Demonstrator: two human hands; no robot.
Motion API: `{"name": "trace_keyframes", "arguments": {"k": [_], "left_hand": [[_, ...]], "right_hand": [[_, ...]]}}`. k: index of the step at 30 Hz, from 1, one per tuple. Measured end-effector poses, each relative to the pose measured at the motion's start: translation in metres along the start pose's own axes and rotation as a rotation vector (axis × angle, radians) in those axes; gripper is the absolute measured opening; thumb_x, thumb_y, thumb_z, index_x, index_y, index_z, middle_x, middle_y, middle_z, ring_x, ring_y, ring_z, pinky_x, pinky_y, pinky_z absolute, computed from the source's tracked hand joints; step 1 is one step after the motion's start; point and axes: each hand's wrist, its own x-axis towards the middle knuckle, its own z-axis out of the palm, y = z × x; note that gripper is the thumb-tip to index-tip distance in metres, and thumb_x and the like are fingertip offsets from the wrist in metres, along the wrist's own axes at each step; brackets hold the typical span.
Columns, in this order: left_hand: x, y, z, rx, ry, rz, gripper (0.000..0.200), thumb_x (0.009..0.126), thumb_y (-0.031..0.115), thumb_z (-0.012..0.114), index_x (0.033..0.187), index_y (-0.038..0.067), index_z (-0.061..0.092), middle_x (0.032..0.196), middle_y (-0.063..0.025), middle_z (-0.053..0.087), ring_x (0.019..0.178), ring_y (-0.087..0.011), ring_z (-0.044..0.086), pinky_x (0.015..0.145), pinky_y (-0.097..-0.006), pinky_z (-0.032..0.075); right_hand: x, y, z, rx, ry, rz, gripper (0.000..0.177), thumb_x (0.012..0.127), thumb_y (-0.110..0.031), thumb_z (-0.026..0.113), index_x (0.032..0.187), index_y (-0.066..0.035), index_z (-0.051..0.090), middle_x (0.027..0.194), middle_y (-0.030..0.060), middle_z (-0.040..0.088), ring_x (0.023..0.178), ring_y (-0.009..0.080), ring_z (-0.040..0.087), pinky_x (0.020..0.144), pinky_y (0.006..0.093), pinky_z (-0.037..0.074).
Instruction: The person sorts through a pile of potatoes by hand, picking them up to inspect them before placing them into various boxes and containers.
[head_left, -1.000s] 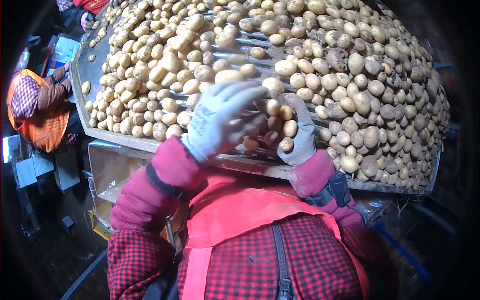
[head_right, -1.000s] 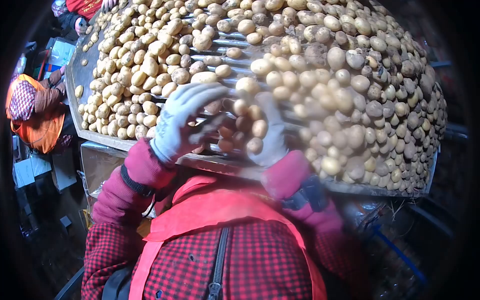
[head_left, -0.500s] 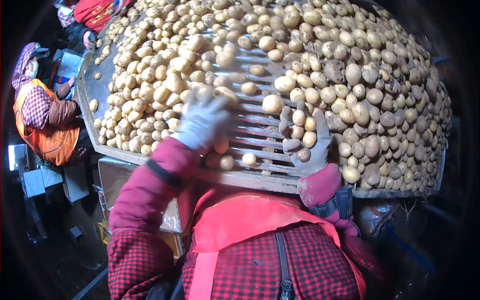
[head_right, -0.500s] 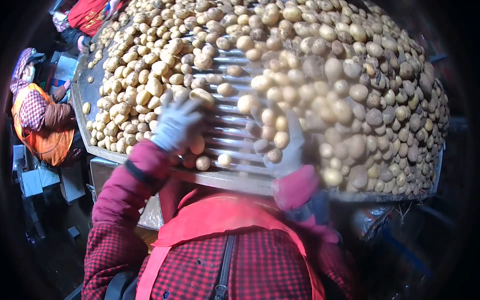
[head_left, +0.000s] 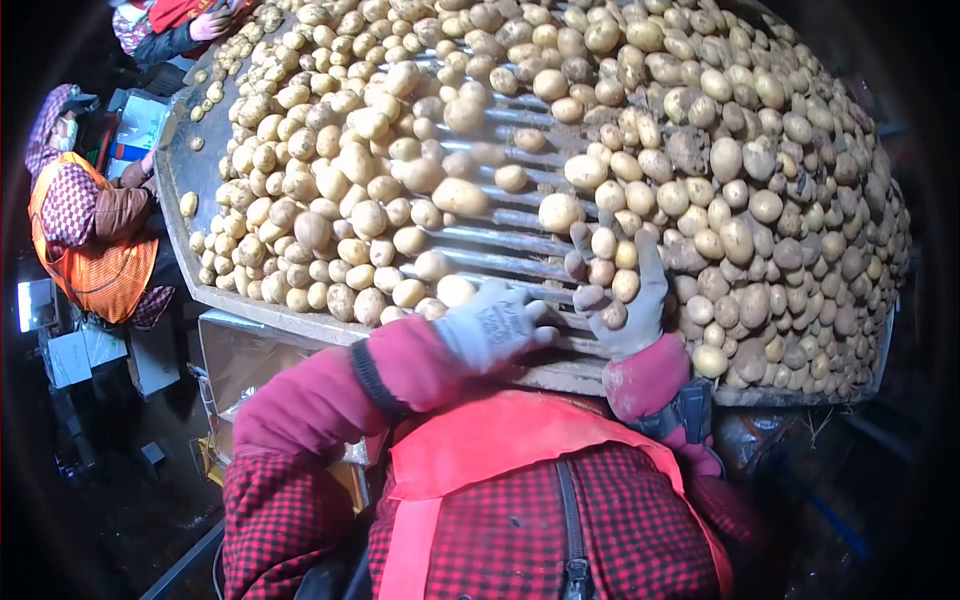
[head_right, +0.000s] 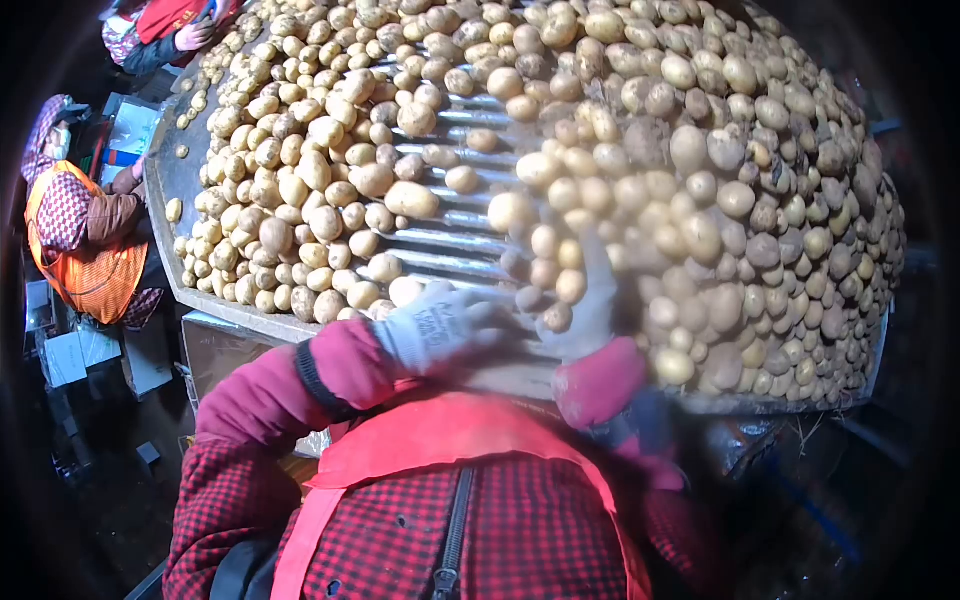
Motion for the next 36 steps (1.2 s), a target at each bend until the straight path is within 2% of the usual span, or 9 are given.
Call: {"name": "trace_keyframes", "arguments": {"k": [3, 10, 12, 14, 18, 21, 22, 25, 36], "left_hand": [[0.006, -0.005, 0.025, -0.023, -0.186, -0.196, 0.027, 0.087, 0.031, 0.067, 0.111, 0.018, 0.067, 0.110, -0.0072, 0.062, 0.101, -0.0282, 0.063, 0.078, -0.0468, 0.050], [-0.015, -0.016, -0.086, -0.331, 0.418, -0.357, 0.044, 0.079, 0.009, 0.076, 0.122, 0.008, 0.067, 0.108, -0.0142, 0.066, 0.094, -0.0346, 0.067, 0.078, -0.0432, 0.054], [-0.011, -0.015, -0.102, -0.328, 0.453, -0.278, 0.050, 0.081, 0.013, 0.077, 0.129, 0.007, 0.066, 0.120, -0.0168, 0.067, 0.102, -0.0353, 0.068, 0.083, -0.0419, 0.056], [0.002, -0.008, -0.108, -0.218, 0.567, -0.170, 0.051, 0.081, 0.018, 0.079, 0.129, 0.009, 0.064, 0.122, -0.0123, 0.065, 0.101, -0.0318, 0.067, 0.082, -0.0421, 0.053], [0.015, -0.028, -0.118, -0.098, 0.520, -0.118, 0.055, 0.084, 0.026, 0.076, 0.134, 0.010, 0.060, 0.131, -0.0170, 0.058, 0.119, -0.0362, 0.059, 0.103, -0.0511, 0.045], [0.000, -0.083, -0.119, 0.188, 0.497, -0.356, 0.053, 0.085, 0.028, 0.074, 0.136, 0.017, 0.062, 0.141, -0.0150, 0.056, 0.127, -0.0368, 0.054, 0.107, -0.0541, 0.041], [-0.005, -0.109, -0.115, 0.296, 0.454, -0.388, 0.050, 0.086, 0.028, 0.073, 0.134, 0.019, 0.063, 0.141, -0.0143, 0.056, 0.129, -0.0365, 0.053, 0.109, -0.0549, 0.039], [-0.027, -0.187, -0.110, 0.493, 0.153, -0.487, 0.051, 0.085, 0.036, 0.071, 0.132, 0.020, 0.062, 0.140, -0.0156, 0.054, 0.135, -0.0357, 0.046, 0.113, -0.0613, 0.031], [-0.028, -0.259, -0.132, 0.731, 0.321, -0.665, 0.042, 0.090, 0.034, 0.065, 0.131, 0.023, 0.063, 0.131, -0.0083, 0.062, 0.126, -0.0352, 0.054, 0.107, -0.0543, 0.038]], "right_hand": [[-0.002, 0.000, 0.002, -0.014, 0.053, -0.011, 0.053, 0.105, -0.054, 0.048, 0.144, -0.019, 0.053, 0.133, 0.0096, 0.062, 0.104, 0.0243, 0.062, 0.063, 0.0258, 0.054], [0.001, 0.010, 0.032, -0.032, 0.137, 0.069, 0.052, 0.106, -0.054, 0.042, 0.140, -0.017, 0.056, 0.128, 0.0072, 0.065, 0.103, 0.0231, 0.065, 0.062, 0.0289, 0.053], [0.008, 0.023, 0.033, -0.211, 0.082, -0.034, 0.049, 0.106, -0.049, 0.045, 0.139, -0.014, 0.056, 0.122, 0.0060, 0.066, 0.104, 0.0224, 0.066, 0.076, 0.0367, 0.057], [0.006, 0.023, 0.049, 0.248, -0.128, 0.216, 0.052, 0.107, -0.043, 0.048, 0.144, -0.007, 0.051, 0.127, 0.0078, 0.065, 0.109, 0.0259, 0.065, 0.096, 0.0445, 0.055], [0.017, 0.039, 0.025, -0.558, -0.310, -0.250, 0.064, 0.104, -0.060, 0.042, 0.139, -0.007, 0.054, 0.122, 0.0152, 0.068, 0.103, 0.0308, 0.068, 0.082, 0.0461, 0.059], [0.031, 0.016, 0.033, 0.023, 0.088, 0.383, 0.045, 0.100, -0.055, 0.059, 0.124, -0.016, 0.061, 0.124, 0.0108, 0.066, 0.095, 0.0239, 0.070, 0.058, 0.0265, 0.057], [0.032, 0.011, 0.058, -0.031, 0.184, 0.296, 0.048, 0.101, -0.058, 0.053, 0.129, -0.020, 0.061, 0.129, 0.0105, 0.065, 0.093, 0.0227, 0.070, 0.049, 0.0223, 0.052], [0.037, 0.017, 0.034, 0.046, 0.112, 0.294, 0.049, 0.103, -0.057, 0.052, 0.133, -0.019, 0.059, 0.126, 0.0113, 0.066, 0.092, 0.0244, 0.070, 0.046, 0.0211, 0.049], [0.040, 0.015, 0.024, 0.131, -0.019, 0.300, 0.053, 0.103, -0.058, 0.050, 0.136, -0.016, 0.057, 0.126, 0.0129, 0.066, 0.096, 0.0290, 0.070, 0.065, 0.0385, 0.056]]}}
